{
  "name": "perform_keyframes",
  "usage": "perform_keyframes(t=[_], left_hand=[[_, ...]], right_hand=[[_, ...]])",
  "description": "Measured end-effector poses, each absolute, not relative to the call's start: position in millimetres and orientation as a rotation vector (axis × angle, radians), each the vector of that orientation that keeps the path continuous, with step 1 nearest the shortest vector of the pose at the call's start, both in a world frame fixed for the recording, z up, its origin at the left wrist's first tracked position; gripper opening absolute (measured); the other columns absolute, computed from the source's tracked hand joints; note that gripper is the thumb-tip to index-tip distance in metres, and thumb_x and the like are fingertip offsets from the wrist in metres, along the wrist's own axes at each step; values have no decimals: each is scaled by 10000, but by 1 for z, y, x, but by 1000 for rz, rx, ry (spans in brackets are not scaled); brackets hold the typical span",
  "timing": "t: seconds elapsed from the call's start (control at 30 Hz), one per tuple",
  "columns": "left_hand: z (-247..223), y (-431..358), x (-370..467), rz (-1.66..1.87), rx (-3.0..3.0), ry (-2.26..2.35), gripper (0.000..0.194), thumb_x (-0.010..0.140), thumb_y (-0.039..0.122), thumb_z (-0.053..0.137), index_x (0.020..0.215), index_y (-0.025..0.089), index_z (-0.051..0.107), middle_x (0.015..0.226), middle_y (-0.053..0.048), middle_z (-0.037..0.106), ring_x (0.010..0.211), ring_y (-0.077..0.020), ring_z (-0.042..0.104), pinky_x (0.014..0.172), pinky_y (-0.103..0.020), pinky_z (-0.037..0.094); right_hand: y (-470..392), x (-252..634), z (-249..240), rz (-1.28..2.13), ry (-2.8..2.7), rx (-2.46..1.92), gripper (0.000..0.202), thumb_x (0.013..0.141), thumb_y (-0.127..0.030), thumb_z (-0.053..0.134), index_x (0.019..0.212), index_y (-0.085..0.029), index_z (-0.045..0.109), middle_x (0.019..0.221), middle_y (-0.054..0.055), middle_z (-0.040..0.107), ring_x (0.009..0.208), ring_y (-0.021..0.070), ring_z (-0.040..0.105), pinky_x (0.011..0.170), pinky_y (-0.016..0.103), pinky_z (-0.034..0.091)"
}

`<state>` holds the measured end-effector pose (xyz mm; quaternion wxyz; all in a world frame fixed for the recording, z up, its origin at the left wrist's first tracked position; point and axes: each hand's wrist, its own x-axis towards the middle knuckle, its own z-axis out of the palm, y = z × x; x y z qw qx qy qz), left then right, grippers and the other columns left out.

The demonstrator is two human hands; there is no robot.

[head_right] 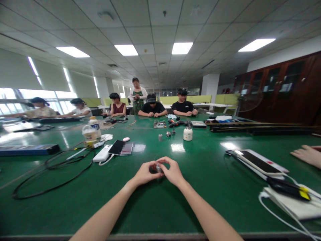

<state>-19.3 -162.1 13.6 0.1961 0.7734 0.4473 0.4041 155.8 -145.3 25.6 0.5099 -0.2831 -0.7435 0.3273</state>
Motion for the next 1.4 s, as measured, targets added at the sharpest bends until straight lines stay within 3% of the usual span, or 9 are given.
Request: perform_keyframes(t=[0.1,0.2,0.4,0.73,0.97,1.17,1.27,1.4], left_hand=[[13,-162,-19,1142,2153,1262,368,681,393,827,960,173,731,822,-23,751,760,-195,685,688,-259,514],[15,-160,-20,1188,2135,1288,433,644,422,855,987,193,724,901,-40,762,826,-215,693,741,-289,531],[18,-157,-19,1282,2172,1359,221,866,392,696,957,190,710,992,-46,734,995,-228,660,896,-407,513],[16,-151,-28,1208,2248,1700,242,961,311,590,1165,184,619,1237,-82,620,1072,-235,623,920,-457,519],[6,-152,-39,1045,2236,1857,256,955,313,599,1177,187,613,1255,-85,609,1087,-242,614,929,-467,510],[22,-159,-21,1221,2241,1737,170,919,338,639,1025,234,723,1188,-54,657,1179,-256,536,1017,-465,410],[29,-164,-15,1284,2271,1612,121,885,318,674,941,295,779,1115,-35,696,1152,-251,530,1009,-408,402],[31,-167,-13,1319,2273,1530,128,865,310,681,925,286,792,1071,-42,710,1119,-262,535,995,-412,398]], right_hand=[[-142,159,24,876,-1775,-690,142,814,-179,685,951,-184,722,919,43,761,901,222,709,882,378,534],[-132,167,21,963,-1738,-716,141,899,-237,652,1007,-153,685,950,44,739,905,211,702,876,412,541],[-115,176,9,1125,-1703,-797,238,960,-293,598,1154,-156,614,1147,72,657,958,211,665,824,406,563],[-131,164,3,1244,-1855,-779,216,930,-232,648,1124,-141,625,1051,49,688,943,211,680,859,430,557],[-131,166,3,1208,-1892,-784,187,933,-242,644,1088,-138,636,1036,46,689,915,200,683,835,413,564],[-128,165,1,1215,-1910,-771,212,945,-266,626,1118,-143,623,1087,58,671,926,204,675,817,405,569],[-127,165,0,1222,-1916,-765,227,948,-276,621,1134,-146,616,1108,63,663,930,205,672,810,402,570],[-128,165,-1,1217,-1908,-754,227,949,-281,620,1131,-145,616,1097,61,665,913,200,674,794,392,575]])
